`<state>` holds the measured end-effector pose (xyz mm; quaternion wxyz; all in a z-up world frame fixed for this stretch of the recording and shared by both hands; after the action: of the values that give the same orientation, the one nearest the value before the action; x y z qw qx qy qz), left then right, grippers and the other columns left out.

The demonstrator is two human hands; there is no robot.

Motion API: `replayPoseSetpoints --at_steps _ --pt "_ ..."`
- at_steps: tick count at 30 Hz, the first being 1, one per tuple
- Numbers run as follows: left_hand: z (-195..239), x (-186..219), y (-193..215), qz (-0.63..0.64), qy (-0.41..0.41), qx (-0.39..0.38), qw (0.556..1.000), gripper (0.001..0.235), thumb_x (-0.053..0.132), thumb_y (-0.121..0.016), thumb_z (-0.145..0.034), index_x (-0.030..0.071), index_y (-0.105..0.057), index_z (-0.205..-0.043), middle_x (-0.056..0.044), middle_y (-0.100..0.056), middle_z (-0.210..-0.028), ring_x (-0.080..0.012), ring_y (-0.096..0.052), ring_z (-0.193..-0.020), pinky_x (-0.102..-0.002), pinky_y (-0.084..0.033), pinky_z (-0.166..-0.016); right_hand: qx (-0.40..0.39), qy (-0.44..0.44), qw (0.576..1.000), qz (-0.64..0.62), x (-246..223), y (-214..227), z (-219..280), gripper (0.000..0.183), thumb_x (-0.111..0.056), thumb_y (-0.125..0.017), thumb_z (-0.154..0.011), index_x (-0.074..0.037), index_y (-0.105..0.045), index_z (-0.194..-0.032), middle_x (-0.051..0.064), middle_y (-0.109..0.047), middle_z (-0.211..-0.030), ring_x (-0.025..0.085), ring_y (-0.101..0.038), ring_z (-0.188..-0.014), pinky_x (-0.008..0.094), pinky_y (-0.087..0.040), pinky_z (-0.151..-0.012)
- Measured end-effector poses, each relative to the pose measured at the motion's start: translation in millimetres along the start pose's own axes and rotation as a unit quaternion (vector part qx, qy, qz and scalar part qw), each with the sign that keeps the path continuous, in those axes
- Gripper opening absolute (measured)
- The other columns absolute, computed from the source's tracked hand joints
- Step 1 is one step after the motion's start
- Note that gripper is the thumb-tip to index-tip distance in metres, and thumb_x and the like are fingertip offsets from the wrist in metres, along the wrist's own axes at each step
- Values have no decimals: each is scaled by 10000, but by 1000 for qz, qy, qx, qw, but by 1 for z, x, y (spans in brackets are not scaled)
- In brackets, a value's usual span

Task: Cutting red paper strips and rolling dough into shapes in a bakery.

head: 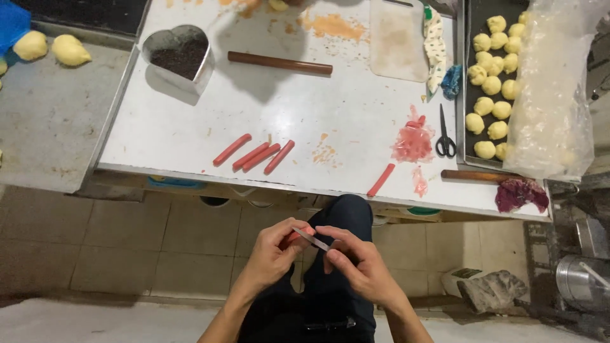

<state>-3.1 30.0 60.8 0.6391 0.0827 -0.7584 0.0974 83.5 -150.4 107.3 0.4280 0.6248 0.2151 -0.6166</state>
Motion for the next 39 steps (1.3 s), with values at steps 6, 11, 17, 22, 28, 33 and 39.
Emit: replayPoseSetpoints --at_steps 6,11,17,22,28,33,39 --pt "1 1 11 38 -2 -27 999 101 78 -633 -1001 77 -730 -1032 -14 -710 -930 -91 -516 -656 -236 -420 -584 3 10 999 30 -6 -9 -1 415 -293 -557 -1023 -158 -632 -1408 13 -726 -725 111 -477 -564 275 -414 -563" --pt "1 10 8 25 -10 -40 999 99 105 -649 -996 94 -732 -1049 -2 -643 -847 -114 -510 -661 -266 -421 -592 34 33 998 44 -8 -14 2 377 -290 -577 -1017 -143 -642 -1358 25 -721 -741 108 -564 -608 263 -450 -578" --pt "11 -3 -3 -25 -29 -22 999 163 82 -666 -967 63 -728 -1117 -50 -690 -971 -167 -651 -773 -282 -551 -655 97 57 994 10 -6 -26 2 260 -235 -621 -999 -94 -646 -1216 44 -722 -740 129 -683 -651 264 -518 -592" --pt "9 -3 -4 -176 -153 3 972 131 174 -669 -987 79 -738 -1046 -28 -723 -970 -226 -706 -751 -343 -548 -651 121 14 988 -95 8 -34 0 194 -233 -631 -996 -53 -626 -1069 88 -704 -782 156 -687 -685 285 -554 -651" --pt "6 -17 -8 -181 -78 -31 980 308 420 -477 -1057 181 -669 -1027 20 -623 -923 -188 -581 -898 -383 -375 -872 165 -96 934 -301 36 -41 -3 133 -196 -620 -1011 -70 -594 -1048 141 -579 -605 103 -316 -438 241 -203 -383" --pt "6 -33 -20 208 98 72 970 231 342 -610 -1022 128 -523 -1009 18 -482 -707 -60 -401 -508 -224 -346 -428 169 -89 920 -343 50 -48 -4 127 -233 -586 -1030 -125 -550 -1087 126 -526 -639 93 -233 -415 230 -177 -390" --pt "-8 -58 15 367 60 173 912 464 255 -506 -1062 -1 -528 -1448 -59 -555 -1001 -160 -588 -856 -379 -554 -948 181 -113 929 -304 57 -57 7 168 -230 -594 -1024 -70 -568 -1067 143 -546 -635 103 -267 -404 250 -202 -402"
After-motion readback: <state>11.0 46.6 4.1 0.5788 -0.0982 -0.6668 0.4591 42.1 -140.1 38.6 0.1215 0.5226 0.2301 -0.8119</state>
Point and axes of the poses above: each hand's wrist, its own z-axis away from the middle knuckle, its own y-axis out of the back of the hand, x = y × z, the point moved 2 cm from there along -z, towards the middle knuckle
